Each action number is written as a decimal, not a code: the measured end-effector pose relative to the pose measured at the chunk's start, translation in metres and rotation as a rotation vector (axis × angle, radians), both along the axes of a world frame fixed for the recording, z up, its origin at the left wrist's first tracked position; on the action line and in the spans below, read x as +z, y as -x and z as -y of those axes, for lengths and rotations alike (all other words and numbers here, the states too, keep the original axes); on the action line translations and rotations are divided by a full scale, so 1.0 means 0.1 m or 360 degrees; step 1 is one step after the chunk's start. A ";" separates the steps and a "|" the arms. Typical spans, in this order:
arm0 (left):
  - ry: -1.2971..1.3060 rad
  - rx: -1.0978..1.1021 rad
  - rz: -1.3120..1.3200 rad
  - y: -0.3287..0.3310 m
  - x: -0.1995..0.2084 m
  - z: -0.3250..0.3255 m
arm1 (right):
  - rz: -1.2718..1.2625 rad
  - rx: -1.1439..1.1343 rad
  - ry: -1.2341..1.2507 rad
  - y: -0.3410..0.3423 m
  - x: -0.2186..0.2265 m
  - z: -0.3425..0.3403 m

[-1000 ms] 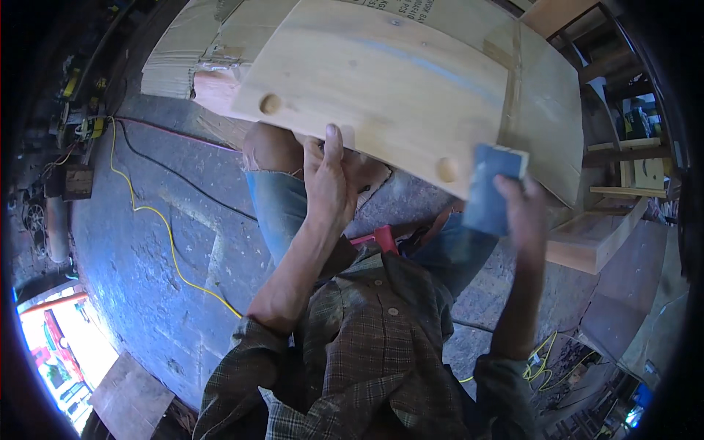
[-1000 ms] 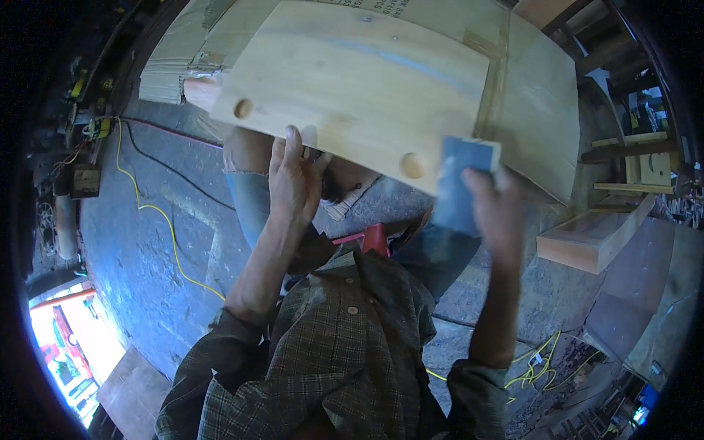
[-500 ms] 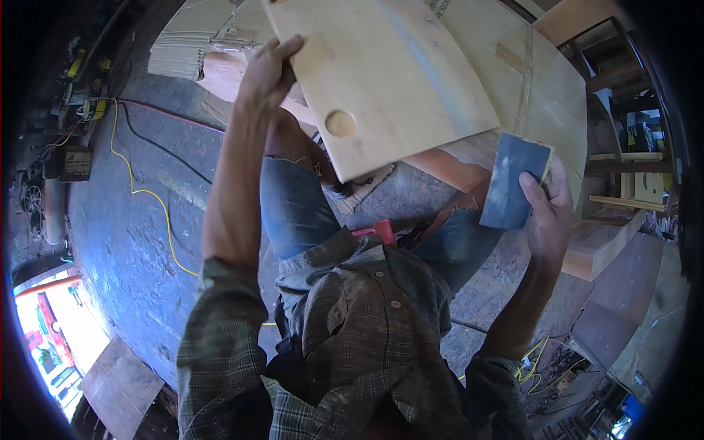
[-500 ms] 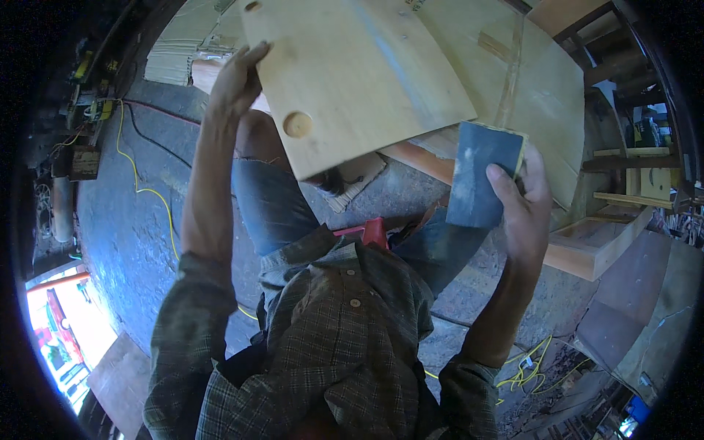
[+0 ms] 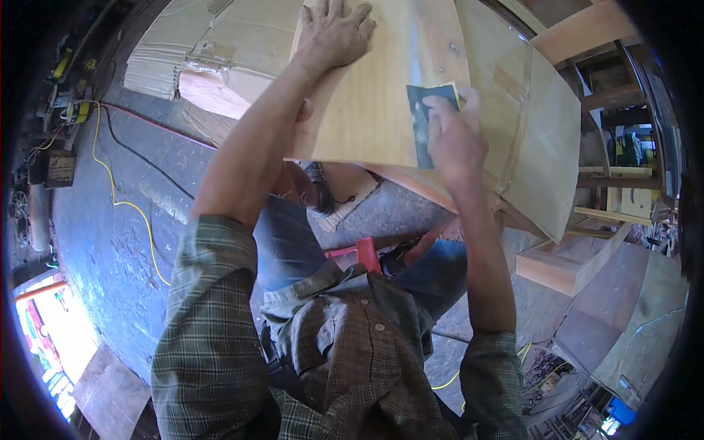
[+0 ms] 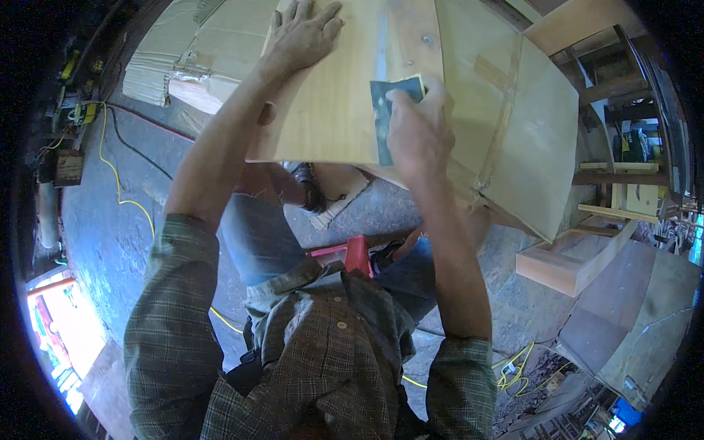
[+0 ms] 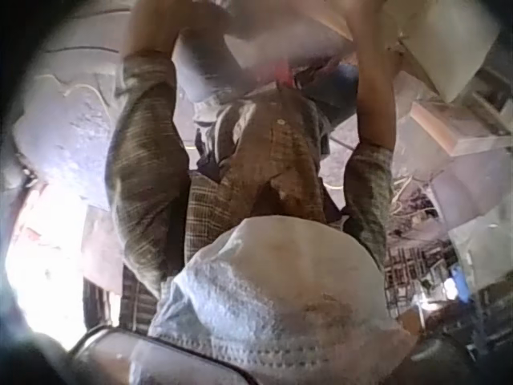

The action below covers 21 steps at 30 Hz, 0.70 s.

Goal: The person sits on the floor and sands a light-colored wooden board using a sanding block. They work on the flat surfaces and edges of the board, which is placed on a cardboard box between their legs. The person flips the board over to sand the other side and continues the process.

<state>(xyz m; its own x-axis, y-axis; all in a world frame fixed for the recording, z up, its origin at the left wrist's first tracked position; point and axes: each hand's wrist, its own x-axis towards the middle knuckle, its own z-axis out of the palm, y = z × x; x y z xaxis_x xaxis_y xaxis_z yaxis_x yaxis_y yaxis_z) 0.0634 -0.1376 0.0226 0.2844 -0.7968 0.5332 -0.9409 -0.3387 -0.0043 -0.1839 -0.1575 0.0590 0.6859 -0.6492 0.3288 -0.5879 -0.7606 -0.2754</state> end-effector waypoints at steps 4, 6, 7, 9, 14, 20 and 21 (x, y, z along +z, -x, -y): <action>0.0051 -0.0025 -0.0401 0.12 0.19 -0.10 | -0.0022 0.0345 0.0226 0.15 -0.09 -0.01; 0.0087 -0.0032 -0.0393 0.14 0.15 -0.04 | -0.0063 0.0497 0.0050 0.22 -0.04 -0.02; 0.0101 -0.0035 -0.0389 0.13 0.11 -0.02 | -0.0180 0.0539 0.0062 0.28 0.10 -0.09; 0.0109 -0.0013 -0.0334 0.10 0.05 -0.06 | -0.0387 0.0607 0.0109 0.39 0.18 -0.22; 0.0098 -0.0004 -0.0371 0.07 0.10 -0.14 | -0.0441 0.0765 0.0106 0.42 0.21 -0.12; 0.0101 -0.0082 -0.0269 0.07 0.05 -0.04 | -0.0563 0.0459 0.0000 -0.71 0.28 0.64; 0.0083 -0.0108 -0.0299 0.05 0.05 -0.05 | -0.0734 0.0366 -0.0031 -0.85 0.39 0.66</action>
<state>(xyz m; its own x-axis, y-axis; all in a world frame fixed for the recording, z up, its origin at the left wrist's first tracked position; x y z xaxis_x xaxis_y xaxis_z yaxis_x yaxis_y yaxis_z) 0.0588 -0.1327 0.0279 0.3293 -0.7901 0.5170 -0.9442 -0.2696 0.1894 -0.0985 -0.2232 0.0976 0.8826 -0.4672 -0.0524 -0.4694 -0.8820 -0.0424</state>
